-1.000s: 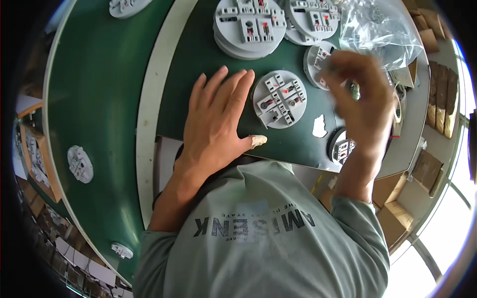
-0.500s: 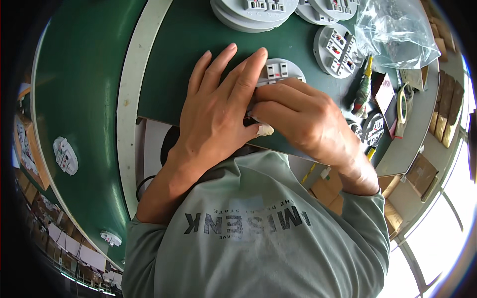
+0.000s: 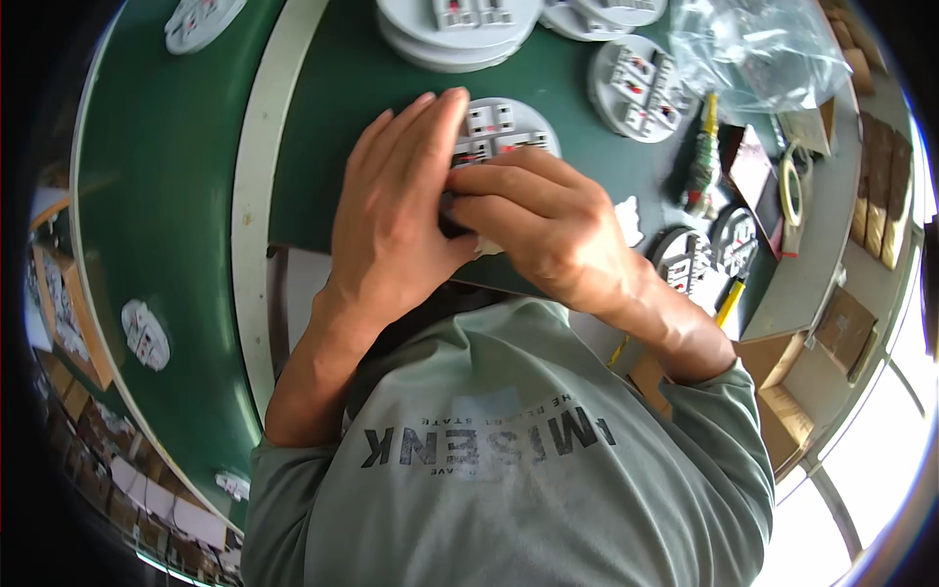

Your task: Assembling and applying adhesive to small electronic components within circular plastic housings at a factory workstation.

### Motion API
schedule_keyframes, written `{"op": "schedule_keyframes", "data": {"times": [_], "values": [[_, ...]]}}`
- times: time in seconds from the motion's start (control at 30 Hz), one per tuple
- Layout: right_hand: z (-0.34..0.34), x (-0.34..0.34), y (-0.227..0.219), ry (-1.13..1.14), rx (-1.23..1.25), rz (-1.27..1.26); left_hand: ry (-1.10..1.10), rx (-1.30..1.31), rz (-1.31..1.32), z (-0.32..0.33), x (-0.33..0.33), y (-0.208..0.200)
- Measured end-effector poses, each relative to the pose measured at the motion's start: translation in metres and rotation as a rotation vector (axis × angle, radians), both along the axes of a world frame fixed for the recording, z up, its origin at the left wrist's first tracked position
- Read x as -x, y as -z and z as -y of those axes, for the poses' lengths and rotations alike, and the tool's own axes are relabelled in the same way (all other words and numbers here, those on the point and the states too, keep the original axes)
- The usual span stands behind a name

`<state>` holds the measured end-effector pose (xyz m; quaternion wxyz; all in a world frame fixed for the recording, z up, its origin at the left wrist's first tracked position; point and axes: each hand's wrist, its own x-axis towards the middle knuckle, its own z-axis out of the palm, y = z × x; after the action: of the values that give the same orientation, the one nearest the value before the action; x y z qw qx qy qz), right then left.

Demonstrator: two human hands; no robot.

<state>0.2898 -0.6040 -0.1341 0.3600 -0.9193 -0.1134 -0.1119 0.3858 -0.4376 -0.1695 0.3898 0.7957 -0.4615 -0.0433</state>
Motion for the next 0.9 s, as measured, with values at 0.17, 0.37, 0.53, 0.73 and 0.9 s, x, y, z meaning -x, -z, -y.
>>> {"op": "schedule_keyframes", "data": {"times": [0.17, 0.37, 0.53, 0.73, 0.9], "values": [[0.022, 0.012, -0.023, 0.191, -0.013, 0.046, -0.049, 0.041, -0.083, 0.004, 0.007, -0.014], [0.093, 0.069, -0.049, 1.179, 0.178, -0.252, -0.017, 0.106, -0.178, -0.004, -0.002, -0.007], [0.117, 0.072, -0.029, 1.197, 0.437, -0.550, -0.008, 0.100, -0.098, 0.000, -0.003, 0.003], [0.136, 0.107, -0.034, 1.211, -0.162, -0.444, -0.036, 0.102, -0.107, 0.000, -0.006, 0.002], [0.044, 0.050, -0.037, 0.698, -0.756, 0.120, -0.039, 0.065, -0.153, 0.002, -0.012, -0.007]]}}
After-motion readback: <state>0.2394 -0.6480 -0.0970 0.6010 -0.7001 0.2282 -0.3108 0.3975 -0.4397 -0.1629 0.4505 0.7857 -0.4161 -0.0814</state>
